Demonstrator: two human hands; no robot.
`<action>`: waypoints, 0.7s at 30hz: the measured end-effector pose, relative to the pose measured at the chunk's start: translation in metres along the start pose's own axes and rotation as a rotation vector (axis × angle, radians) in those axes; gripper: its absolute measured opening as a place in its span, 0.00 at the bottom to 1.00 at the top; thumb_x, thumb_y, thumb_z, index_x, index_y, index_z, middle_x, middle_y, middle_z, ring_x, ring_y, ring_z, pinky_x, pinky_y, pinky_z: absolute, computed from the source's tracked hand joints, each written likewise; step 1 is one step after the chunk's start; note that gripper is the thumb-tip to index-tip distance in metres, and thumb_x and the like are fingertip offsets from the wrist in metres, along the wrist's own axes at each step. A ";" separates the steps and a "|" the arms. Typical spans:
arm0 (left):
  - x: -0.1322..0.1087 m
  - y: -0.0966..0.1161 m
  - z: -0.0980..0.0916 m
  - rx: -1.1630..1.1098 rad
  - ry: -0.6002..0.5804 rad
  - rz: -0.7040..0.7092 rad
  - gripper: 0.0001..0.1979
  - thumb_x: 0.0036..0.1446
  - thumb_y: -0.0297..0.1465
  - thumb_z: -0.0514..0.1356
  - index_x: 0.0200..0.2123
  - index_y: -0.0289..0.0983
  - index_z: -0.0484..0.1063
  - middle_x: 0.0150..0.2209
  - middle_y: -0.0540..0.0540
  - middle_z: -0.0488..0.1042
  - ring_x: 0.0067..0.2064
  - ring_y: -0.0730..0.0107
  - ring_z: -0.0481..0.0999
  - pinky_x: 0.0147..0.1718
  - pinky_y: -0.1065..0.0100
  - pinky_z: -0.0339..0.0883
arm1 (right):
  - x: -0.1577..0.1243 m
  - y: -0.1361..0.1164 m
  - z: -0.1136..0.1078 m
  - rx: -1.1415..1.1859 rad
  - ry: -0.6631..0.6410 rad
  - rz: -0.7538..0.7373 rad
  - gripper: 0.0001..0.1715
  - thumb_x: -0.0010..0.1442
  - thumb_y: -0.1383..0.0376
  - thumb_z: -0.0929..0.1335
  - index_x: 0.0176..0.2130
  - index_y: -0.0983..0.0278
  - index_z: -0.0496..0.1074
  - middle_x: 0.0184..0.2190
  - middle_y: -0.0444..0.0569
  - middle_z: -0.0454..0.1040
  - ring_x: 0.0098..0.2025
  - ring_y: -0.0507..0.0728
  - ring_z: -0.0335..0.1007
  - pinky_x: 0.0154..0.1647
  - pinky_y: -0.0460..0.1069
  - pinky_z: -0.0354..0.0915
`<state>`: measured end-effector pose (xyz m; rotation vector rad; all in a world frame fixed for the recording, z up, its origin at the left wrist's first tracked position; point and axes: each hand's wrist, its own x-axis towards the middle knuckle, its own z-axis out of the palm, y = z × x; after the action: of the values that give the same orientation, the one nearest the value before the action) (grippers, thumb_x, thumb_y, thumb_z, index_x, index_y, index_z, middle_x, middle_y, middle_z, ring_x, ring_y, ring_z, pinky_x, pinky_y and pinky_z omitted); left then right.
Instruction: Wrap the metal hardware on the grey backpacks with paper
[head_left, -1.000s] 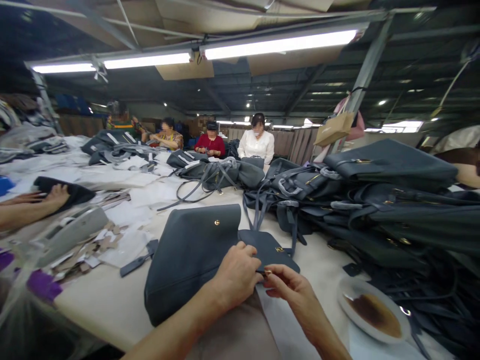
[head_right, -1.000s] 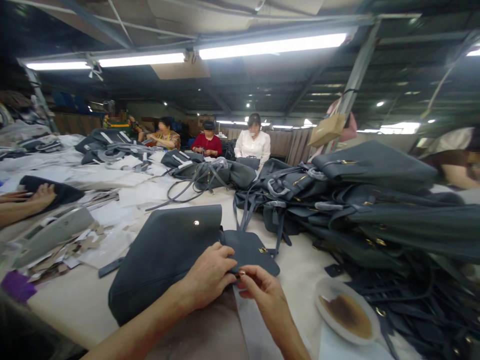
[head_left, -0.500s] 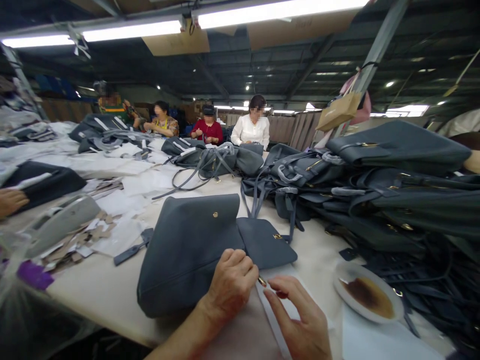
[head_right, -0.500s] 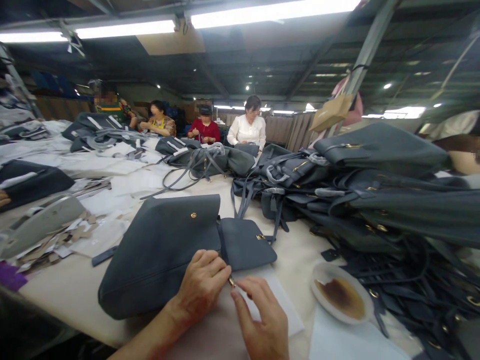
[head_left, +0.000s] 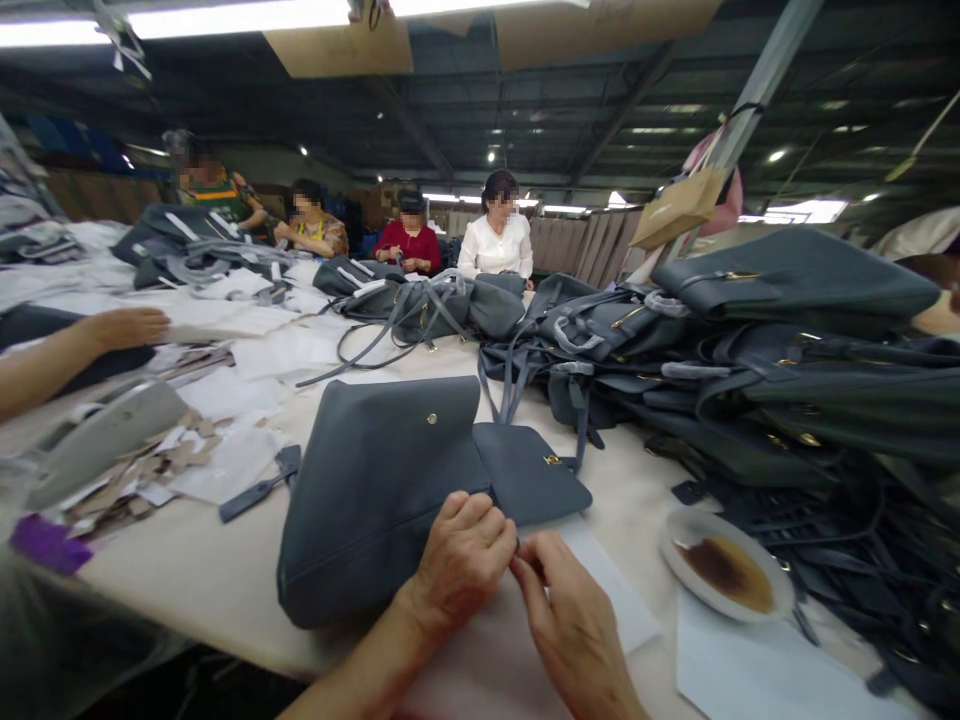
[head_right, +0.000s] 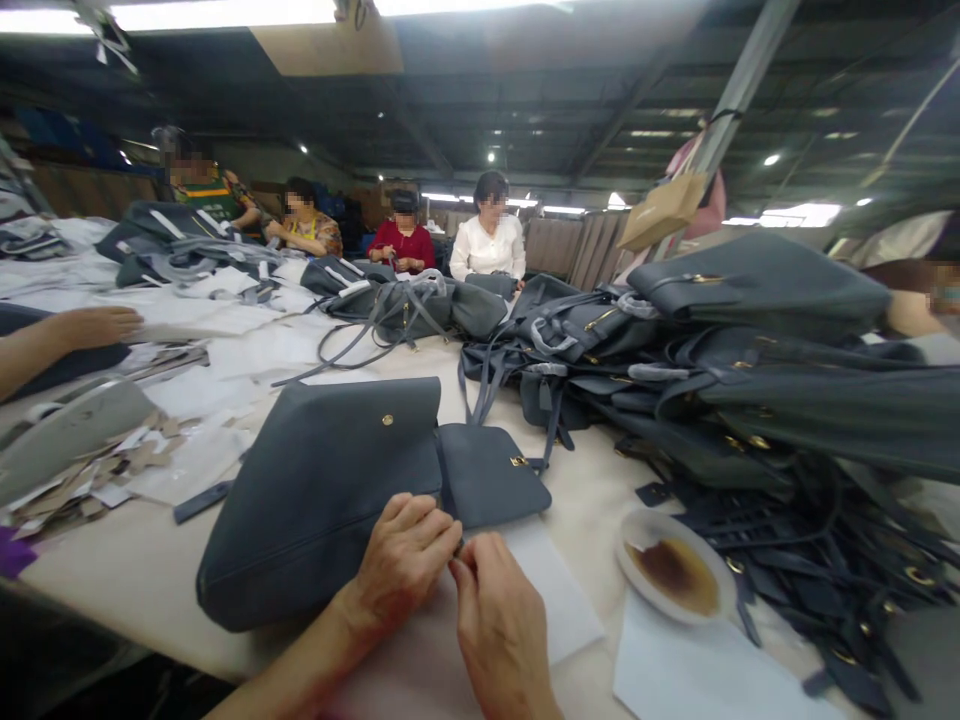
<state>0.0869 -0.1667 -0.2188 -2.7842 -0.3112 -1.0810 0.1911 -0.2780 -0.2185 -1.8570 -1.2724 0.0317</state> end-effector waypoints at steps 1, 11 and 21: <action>-0.001 -0.001 0.001 -0.008 0.012 -0.009 0.16 0.68 0.28 0.47 0.37 0.37 0.74 0.30 0.45 0.74 0.38 0.64 0.68 0.40 0.61 0.57 | 0.001 0.002 0.001 0.043 -0.027 0.047 0.16 0.62 0.55 0.62 0.25 0.57 0.63 0.21 0.44 0.69 0.23 0.56 0.65 0.25 0.49 0.57; -0.006 -0.004 0.001 -0.116 0.224 -0.092 0.12 0.66 0.26 0.51 0.38 0.38 0.75 0.30 0.47 0.78 0.37 0.66 0.69 0.40 0.64 0.60 | 0.003 0.015 -0.010 0.866 -0.188 0.661 0.33 0.46 0.35 0.70 0.27 0.62 0.70 0.25 0.47 0.74 0.27 0.57 0.73 0.30 0.52 0.71; -0.013 0.004 -0.003 -0.147 0.221 -0.072 0.10 0.65 0.27 0.52 0.41 0.37 0.74 0.36 0.45 0.79 0.41 0.64 0.70 0.44 0.63 0.61 | -0.009 -0.002 0.005 1.121 -0.177 0.729 0.22 0.44 0.54 0.79 0.34 0.63 0.73 0.27 0.46 0.80 0.31 0.54 0.77 0.35 0.48 0.72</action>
<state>0.0765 -0.1728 -0.2259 -2.7596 -0.3197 -1.4701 0.1831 -0.2820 -0.2240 -1.1894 -0.3955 1.0809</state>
